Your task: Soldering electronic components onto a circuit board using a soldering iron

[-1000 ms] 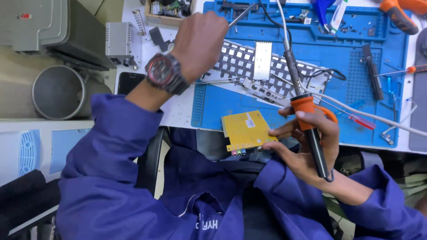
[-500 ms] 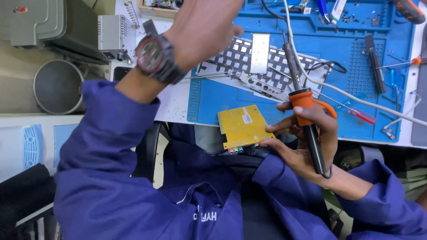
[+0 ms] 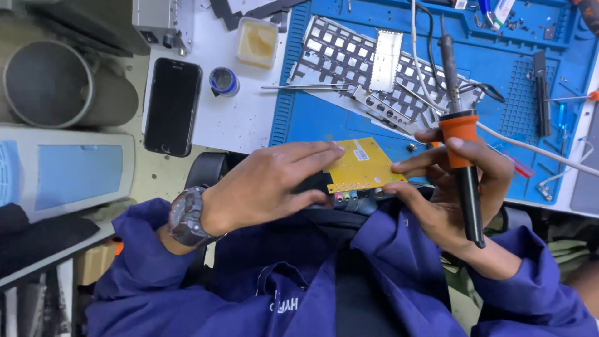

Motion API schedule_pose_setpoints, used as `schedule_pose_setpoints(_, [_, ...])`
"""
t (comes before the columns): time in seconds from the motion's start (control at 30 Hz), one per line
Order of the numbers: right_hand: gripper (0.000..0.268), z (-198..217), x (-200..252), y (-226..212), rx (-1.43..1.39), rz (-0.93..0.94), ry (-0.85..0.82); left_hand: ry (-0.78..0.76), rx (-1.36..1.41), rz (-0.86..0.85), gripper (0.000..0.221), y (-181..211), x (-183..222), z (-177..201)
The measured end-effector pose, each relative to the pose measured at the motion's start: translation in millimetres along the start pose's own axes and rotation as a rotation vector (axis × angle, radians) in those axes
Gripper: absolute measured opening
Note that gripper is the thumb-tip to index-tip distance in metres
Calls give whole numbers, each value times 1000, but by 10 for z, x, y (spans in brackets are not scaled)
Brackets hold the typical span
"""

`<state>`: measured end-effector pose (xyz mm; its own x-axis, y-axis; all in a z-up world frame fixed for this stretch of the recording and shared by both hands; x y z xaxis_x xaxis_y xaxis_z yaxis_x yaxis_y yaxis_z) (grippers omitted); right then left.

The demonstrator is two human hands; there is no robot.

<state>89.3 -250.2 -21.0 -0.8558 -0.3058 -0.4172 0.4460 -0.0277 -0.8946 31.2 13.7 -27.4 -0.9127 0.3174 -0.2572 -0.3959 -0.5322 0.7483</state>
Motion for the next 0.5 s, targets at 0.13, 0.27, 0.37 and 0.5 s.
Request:
schedule_pose_setpoints(0.13, [77,-15,-48,-40,44,13,-55,91,-259,-171,30,-141,40,-163])
schedule_pose_setpoints(0.27, [71,39,-47,-22,132,40,-27,185,-394,-264,17,-209,30,-242])
schedule_pose_setpoints(0.37, [24,155,-112,-125,326,307,-19,218,-438,-291,15,-234,44,-255])
schedule_pose_setpoints(0.5, [6,605,-51,-551,465,43,-89,241,-423,-277,14,-246,47,-270])
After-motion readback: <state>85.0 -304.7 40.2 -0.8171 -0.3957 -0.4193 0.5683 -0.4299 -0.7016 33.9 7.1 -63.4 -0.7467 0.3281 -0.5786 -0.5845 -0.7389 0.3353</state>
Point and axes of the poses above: each hand's wrist, its own x-axis away from the middle knuckle, its own z-axis out of the back of the hand, y = z × x, the point moved 1 cm from there along -x, towards the middle knuckle, and after that the axes turned 10 degrees about y, right-handed, at the moved point
